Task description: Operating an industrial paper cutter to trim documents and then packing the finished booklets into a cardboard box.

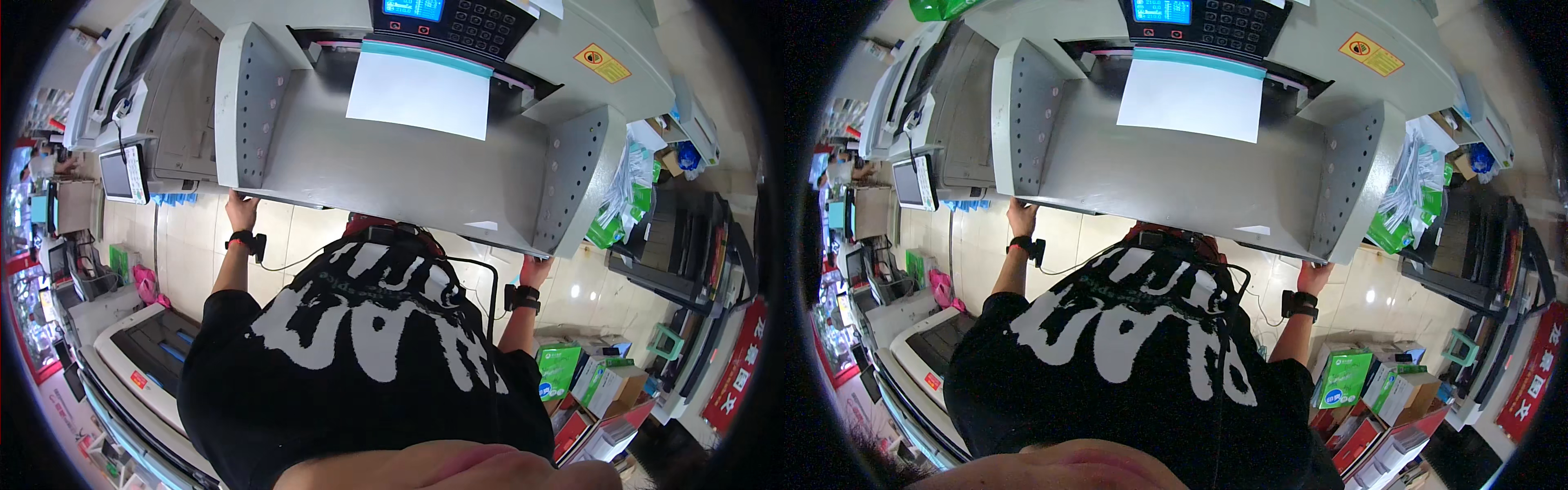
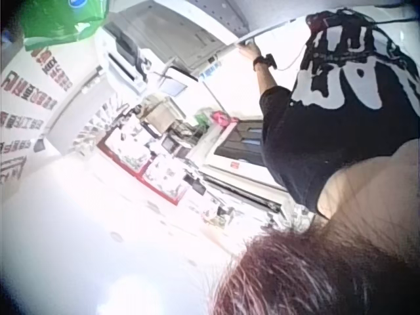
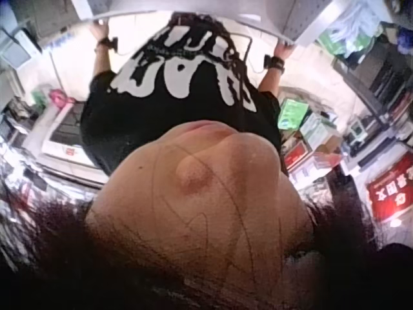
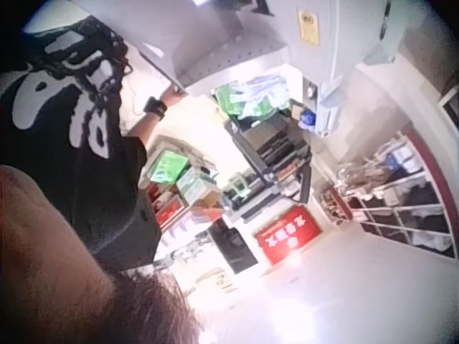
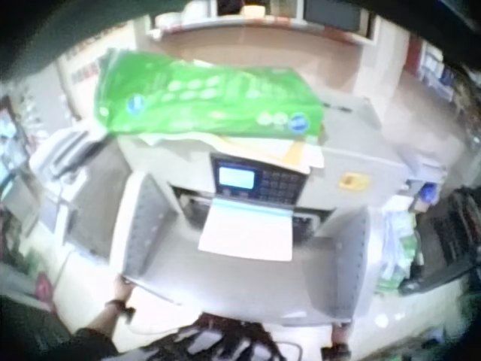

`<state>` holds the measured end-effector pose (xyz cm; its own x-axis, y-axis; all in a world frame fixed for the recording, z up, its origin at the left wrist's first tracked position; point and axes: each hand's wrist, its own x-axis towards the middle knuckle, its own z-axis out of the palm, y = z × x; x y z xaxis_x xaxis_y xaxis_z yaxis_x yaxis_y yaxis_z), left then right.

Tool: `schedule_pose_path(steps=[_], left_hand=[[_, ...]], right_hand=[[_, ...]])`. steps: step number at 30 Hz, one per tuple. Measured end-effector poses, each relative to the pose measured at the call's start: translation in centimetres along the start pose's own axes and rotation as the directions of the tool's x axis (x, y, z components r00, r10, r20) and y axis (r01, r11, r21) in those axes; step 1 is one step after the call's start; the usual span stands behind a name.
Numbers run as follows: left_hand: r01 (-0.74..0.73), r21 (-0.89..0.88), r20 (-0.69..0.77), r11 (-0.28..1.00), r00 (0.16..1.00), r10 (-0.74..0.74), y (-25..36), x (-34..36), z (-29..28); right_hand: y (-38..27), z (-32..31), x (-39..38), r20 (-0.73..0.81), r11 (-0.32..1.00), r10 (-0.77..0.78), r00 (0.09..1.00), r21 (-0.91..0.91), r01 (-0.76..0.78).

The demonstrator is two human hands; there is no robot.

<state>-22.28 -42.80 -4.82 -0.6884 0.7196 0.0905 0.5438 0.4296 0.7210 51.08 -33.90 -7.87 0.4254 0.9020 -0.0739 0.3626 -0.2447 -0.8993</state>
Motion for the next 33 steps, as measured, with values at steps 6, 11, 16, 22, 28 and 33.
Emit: schedule_pose_path(steps=[6, 11, 16, 22, 28, 33], left_hand=[[0.026, -0.002, -0.002, 1.000, 1.000, -0.026, 0.2, -0.1, -0.2], [0.049, -0.027, 0.029, 0.998, 0.998, -0.048, 1.4, -0.4, -0.2], [0.051, 0.009, 0.028, 0.999, 0.998, -0.052, 1.4, -0.6, -0.5], [0.018, -0.022, 0.024, 1.000, 1.000, -0.018, 0.8, -0.5, -0.5], [-0.013, 0.004, 0.047, 1.000, 0.999, 0.013, 2.3, 0.0, -0.6], [-0.090, 0.242, 0.306, 0.966, 0.952, 0.013, 0.8, -1.1, -3.2]], right_hand=[[-0.2, 0.0, 0.0, 0.024, 0.996, -0.040, 0.999, 0.075, 0.038], [-1.0, -0.1, -0.3, 0.021, 0.999, -0.010, 1.000, 0.043, 0.009], [-0.3, -0.1, 0.2, 0.035, 0.998, -0.005, 0.999, 0.068, 0.003], [-0.5, 0.0, -0.1, 0.023, 0.998, -0.033, 0.999, 0.059, 0.031], [-0.2, 0.1, -0.4, -0.022, 0.991, -0.118, 0.993, -0.062, 0.116], [-16.1, 0.8, -4.4, 0.537, 0.606, 0.502, 0.678, -0.777, 0.168]])
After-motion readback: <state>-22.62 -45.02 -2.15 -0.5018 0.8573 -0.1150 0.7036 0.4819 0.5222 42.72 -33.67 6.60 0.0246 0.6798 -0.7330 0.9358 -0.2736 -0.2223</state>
